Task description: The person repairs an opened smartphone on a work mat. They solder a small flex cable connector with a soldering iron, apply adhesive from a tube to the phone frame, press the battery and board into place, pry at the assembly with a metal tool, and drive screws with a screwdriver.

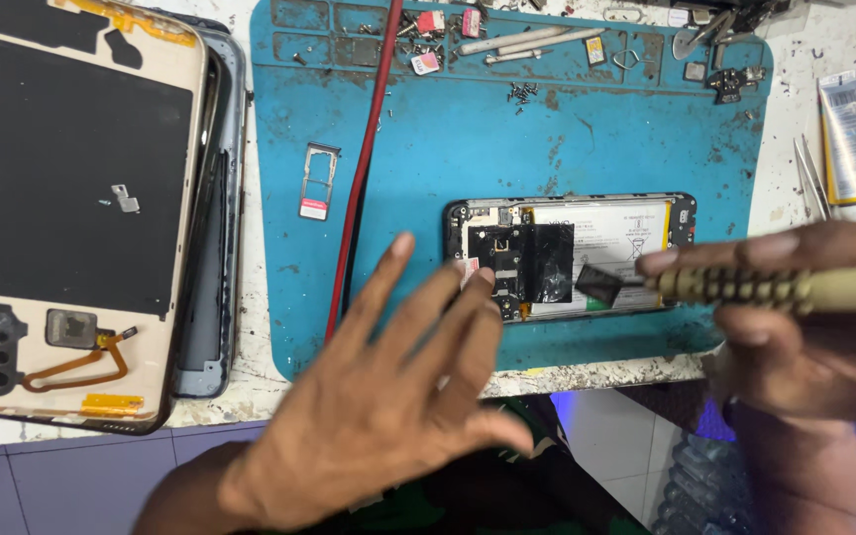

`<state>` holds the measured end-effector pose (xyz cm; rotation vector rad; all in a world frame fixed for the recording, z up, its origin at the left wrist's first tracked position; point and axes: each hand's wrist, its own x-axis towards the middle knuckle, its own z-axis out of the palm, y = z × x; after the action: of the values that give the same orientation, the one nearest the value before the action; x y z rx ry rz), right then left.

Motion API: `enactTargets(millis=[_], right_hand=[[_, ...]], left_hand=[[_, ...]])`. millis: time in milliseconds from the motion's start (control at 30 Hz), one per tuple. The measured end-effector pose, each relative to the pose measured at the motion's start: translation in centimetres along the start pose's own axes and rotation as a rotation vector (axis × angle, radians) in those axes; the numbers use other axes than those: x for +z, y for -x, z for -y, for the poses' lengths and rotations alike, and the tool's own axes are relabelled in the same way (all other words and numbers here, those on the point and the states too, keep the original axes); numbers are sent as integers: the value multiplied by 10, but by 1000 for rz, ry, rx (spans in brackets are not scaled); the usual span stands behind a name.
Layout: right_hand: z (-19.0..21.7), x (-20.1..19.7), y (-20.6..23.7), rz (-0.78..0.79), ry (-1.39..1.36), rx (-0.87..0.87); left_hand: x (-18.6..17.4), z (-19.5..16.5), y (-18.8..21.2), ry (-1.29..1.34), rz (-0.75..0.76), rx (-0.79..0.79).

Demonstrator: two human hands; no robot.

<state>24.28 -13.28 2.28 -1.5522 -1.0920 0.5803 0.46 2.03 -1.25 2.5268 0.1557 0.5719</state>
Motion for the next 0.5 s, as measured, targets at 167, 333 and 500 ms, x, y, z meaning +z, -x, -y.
enactTargets(millis=[167,333,500], right_hand=[[-22,-33,13,250,251,63],[-11,-4,-18,522,214,37],[14,33,-42,466,186,252]], left_hand=[[10,-28,19,-280,86,-20],[27,-32,32,-258,23,-94],[28,-32,32,-176,21,-147]])
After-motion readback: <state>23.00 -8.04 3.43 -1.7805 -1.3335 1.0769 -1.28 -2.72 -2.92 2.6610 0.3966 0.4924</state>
